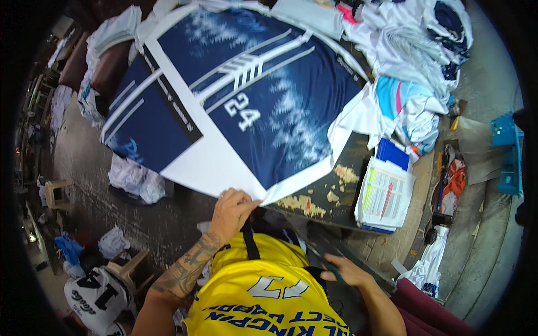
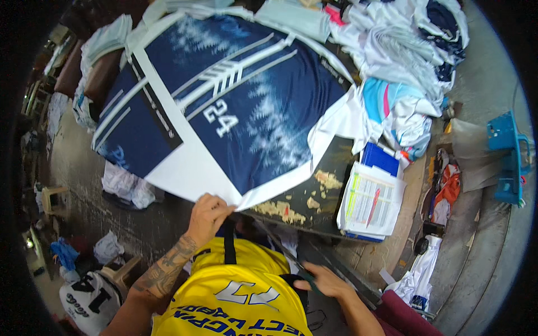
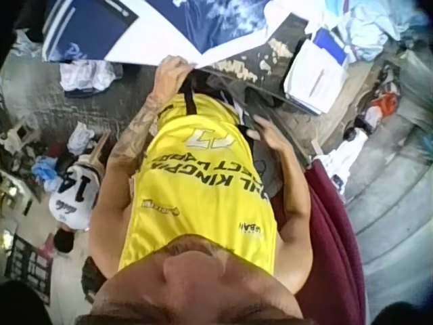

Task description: The person uses shears to cut a large white sheet of fabric or transfer material on a cluttered work table. They repeatedly position the sheet, cut along straight lines, and fold the cut pieces. The workspace contains piles of other fabric pieces and tools.

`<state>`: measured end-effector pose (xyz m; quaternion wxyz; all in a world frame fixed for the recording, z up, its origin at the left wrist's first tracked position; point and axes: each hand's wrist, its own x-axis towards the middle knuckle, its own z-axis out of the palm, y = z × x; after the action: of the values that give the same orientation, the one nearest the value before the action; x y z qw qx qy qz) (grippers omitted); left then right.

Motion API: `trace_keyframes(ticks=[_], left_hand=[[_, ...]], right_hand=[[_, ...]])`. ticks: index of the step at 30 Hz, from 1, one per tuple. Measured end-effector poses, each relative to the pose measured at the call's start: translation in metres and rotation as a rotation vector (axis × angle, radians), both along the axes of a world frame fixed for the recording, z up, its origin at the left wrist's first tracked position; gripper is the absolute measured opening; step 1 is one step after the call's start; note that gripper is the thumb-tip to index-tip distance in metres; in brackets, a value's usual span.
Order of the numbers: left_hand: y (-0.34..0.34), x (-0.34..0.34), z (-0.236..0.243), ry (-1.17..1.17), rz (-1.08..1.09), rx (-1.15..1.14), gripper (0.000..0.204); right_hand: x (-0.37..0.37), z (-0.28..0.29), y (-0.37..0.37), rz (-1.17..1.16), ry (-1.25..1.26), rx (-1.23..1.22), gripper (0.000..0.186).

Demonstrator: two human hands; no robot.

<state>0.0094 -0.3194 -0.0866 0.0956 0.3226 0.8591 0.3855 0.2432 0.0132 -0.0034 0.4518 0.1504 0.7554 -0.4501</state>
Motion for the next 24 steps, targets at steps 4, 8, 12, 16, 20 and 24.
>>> trace_keyframes(ticks=[4, 8, 12, 16, 20, 24], left_hand=[[0.005, 0.008, 0.004, 0.08, 0.002, -0.096, 0.026], [0.011, 0.009, 0.001, 0.095, 0.017, -0.128, 0.028], [0.011, 0.011, -0.003, 0.068, 0.041, -0.13, 0.029], [0.01, 0.012, -0.005, 0.052, 0.042, -0.141, 0.029], [0.011, 0.009, -0.003, 0.036, 0.033, -0.151, 0.03], [0.011, 0.003, 0.0, 0.011, 0.036, -0.117, 0.033]], right_hand=[[-0.077, -0.033, -0.032, 0.038, -0.117, -0.08, 0.083], [-0.101, -0.047, -0.037, 0.053, 0.003, -0.018, 0.088], [-0.092, -0.05, -0.032, 0.059, -0.008, 0.018, 0.082], [-0.092, -0.053, -0.03, 0.019, -0.046, 0.022, 0.074], [-0.104, -0.048, -0.038, -0.058, -0.142, -0.028, 0.072], [-0.127, -0.042, -0.052, -0.153, -0.103, -0.095, 0.071]])
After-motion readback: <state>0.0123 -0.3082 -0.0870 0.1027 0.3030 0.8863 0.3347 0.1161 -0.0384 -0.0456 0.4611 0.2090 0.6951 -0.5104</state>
